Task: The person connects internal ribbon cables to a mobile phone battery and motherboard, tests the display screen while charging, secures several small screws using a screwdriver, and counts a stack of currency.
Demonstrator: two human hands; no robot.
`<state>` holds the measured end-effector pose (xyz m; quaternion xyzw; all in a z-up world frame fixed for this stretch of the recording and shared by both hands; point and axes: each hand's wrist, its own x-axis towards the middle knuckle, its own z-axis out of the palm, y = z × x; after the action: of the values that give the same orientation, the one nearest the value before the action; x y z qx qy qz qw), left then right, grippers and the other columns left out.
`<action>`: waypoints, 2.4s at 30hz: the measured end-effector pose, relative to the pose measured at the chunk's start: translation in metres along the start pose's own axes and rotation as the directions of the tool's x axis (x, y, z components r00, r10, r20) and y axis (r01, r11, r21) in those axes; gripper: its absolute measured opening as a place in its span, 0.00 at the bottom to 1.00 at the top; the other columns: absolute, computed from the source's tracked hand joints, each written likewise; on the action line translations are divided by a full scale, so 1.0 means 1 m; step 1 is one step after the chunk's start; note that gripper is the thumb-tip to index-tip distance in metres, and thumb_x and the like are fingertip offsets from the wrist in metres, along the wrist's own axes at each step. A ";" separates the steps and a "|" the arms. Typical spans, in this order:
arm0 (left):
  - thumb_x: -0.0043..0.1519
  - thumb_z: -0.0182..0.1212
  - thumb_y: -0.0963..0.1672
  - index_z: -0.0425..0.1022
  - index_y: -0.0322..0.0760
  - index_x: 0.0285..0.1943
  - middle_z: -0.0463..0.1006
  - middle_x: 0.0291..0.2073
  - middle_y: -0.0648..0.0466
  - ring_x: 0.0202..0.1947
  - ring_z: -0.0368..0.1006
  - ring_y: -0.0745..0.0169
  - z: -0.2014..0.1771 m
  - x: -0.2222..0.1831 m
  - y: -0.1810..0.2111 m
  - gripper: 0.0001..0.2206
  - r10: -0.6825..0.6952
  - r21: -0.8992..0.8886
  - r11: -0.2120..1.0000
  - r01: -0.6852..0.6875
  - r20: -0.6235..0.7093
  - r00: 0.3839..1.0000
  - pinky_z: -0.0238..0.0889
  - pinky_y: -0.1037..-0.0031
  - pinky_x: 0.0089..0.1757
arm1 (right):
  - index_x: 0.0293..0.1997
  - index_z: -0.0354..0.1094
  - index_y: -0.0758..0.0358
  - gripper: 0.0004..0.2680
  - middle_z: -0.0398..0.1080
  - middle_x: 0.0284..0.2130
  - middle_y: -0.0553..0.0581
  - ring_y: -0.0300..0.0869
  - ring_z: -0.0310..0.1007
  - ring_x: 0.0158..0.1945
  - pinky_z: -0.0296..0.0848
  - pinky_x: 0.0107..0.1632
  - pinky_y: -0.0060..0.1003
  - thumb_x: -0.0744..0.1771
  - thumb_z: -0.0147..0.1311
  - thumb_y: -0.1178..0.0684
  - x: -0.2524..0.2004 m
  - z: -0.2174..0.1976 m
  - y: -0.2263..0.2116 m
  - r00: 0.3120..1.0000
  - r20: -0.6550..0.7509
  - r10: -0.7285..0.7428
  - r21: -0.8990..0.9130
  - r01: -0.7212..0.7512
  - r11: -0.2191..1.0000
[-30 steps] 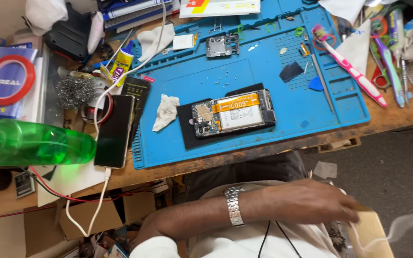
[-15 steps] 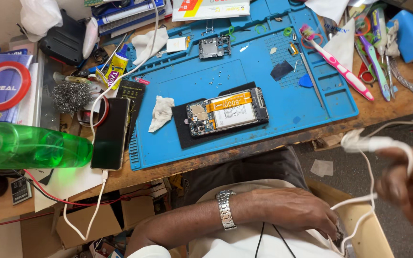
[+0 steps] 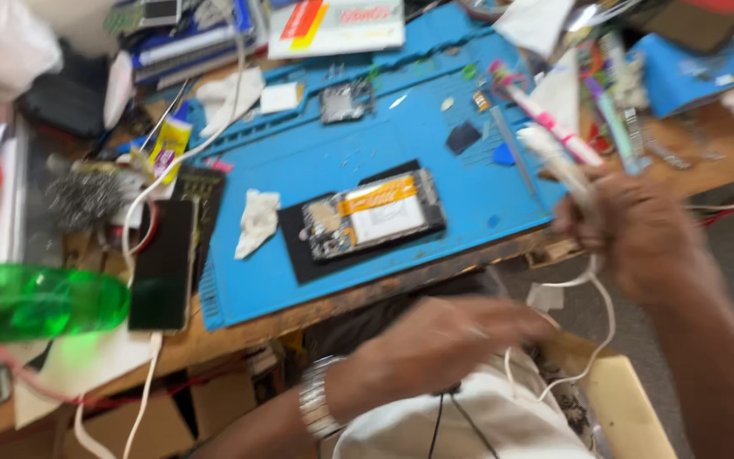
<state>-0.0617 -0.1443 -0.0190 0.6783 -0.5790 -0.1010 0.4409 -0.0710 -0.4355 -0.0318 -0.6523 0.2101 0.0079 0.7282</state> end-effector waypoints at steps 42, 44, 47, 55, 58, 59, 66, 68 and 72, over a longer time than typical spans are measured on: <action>0.64 0.65 0.45 0.80 0.33 0.51 0.84 0.41 0.50 0.40 0.81 0.64 -0.120 0.043 -0.053 0.12 -0.408 -0.184 0.912 0.365 -0.344 0.846 0.76 0.70 0.42 | 0.55 0.73 0.67 0.09 0.77 0.31 0.57 0.34 0.67 0.27 0.66 0.32 0.30 0.71 0.54 0.55 0.017 0.101 -0.029 0.963 0.046 -0.265 -0.200 0.269 0.942; 0.61 0.67 0.46 0.77 0.33 0.56 0.82 0.48 0.48 0.46 0.78 0.56 -0.122 0.030 -0.044 0.17 -0.352 0.096 0.913 0.396 -0.306 0.885 0.72 0.65 0.47 | 0.54 0.75 0.65 0.08 0.78 0.31 0.57 0.34 0.69 0.29 0.66 0.33 0.32 0.70 0.56 0.55 0.012 0.090 -0.029 0.965 0.004 -0.262 -0.419 0.239 0.876; 0.56 0.71 0.49 0.69 0.30 0.64 0.75 0.54 0.43 0.55 0.69 0.44 -0.123 0.017 -0.034 0.29 -0.322 0.430 0.819 0.379 -0.203 0.925 0.64 0.56 0.54 | 0.50 0.77 0.65 0.08 0.80 0.38 0.55 0.38 0.78 0.36 0.75 0.41 0.34 0.67 0.60 0.58 0.006 0.075 -0.035 0.851 0.210 -0.482 -0.643 0.492 0.588; 0.52 0.75 0.50 0.64 0.28 0.68 0.72 0.56 0.42 0.57 0.66 0.43 -0.105 0.025 -0.034 0.37 -0.344 0.551 0.744 0.377 -0.168 0.924 0.62 0.55 0.56 | 0.45 0.77 0.66 0.07 0.78 0.39 0.59 0.47 0.79 0.38 0.75 0.42 0.41 0.65 0.61 0.58 0.017 0.082 -0.024 0.860 0.333 -0.387 -0.763 0.487 0.426; 0.52 0.76 0.48 0.68 0.40 0.67 0.73 0.53 0.44 0.54 0.68 0.44 -0.109 0.025 -0.031 0.33 -0.378 0.482 0.779 0.402 -0.150 0.914 0.63 0.55 0.55 | 0.46 0.77 0.64 0.07 0.78 0.35 0.58 0.45 0.76 0.34 0.72 0.39 0.41 0.66 0.61 0.56 0.025 0.084 -0.026 0.886 0.348 -0.306 -0.766 0.457 0.451; 0.51 0.76 0.47 0.69 0.42 0.67 0.73 0.53 0.44 0.54 0.69 0.43 -0.111 0.025 -0.029 0.33 -0.360 0.477 0.791 0.383 -0.145 0.922 0.64 0.55 0.55 | 0.47 0.78 0.62 0.06 0.78 0.34 0.57 0.44 0.75 0.33 0.71 0.38 0.40 0.67 0.60 0.55 0.026 0.083 -0.026 0.898 0.352 -0.264 -0.766 0.438 0.470; 0.52 0.78 0.46 0.74 0.46 0.64 0.72 0.60 0.42 0.59 0.70 0.41 -0.122 0.015 -0.022 0.29 -0.206 0.420 0.873 0.249 -0.145 0.968 0.68 0.56 0.56 | 0.46 0.80 0.58 0.08 0.81 0.31 0.50 0.29 0.71 0.33 0.71 0.36 0.30 0.65 0.61 0.53 0.018 0.073 -0.034 0.905 0.397 -0.151 -0.442 0.333 0.833; 0.52 0.79 0.46 0.74 0.48 0.65 0.72 0.62 0.43 0.61 0.70 0.43 -0.123 0.013 -0.023 0.30 -0.188 0.399 0.887 0.233 -0.150 0.971 0.69 0.57 0.57 | 0.44 0.80 0.58 0.07 0.82 0.29 0.49 0.30 0.71 0.31 0.71 0.35 0.31 0.64 0.63 0.53 0.014 0.076 -0.040 0.892 0.394 -0.223 -0.497 0.411 0.764; 0.52 0.79 0.45 0.74 0.52 0.67 0.72 0.64 0.46 0.62 0.71 0.46 -0.120 0.005 -0.025 0.31 -0.186 0.350 0.908 0.231 -0.158 0.970 0.69 0.59 0.60 | 0.42 0.80 0.58 0.06 0.81 0.31 0.48 0.31 0.74 0.30 0.72 0.32 0.32 0.64 0.62 0.54 0.008 0.084 -0.048 0.814 0.447 -0.371 -0.442 0.562 0.699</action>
<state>0.0354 -0.0925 0.0362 0.8113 -0.4841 0.0033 0.3277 -0.0250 -0.3652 0.0160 -0.8558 -0.0993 -0.0121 0.5075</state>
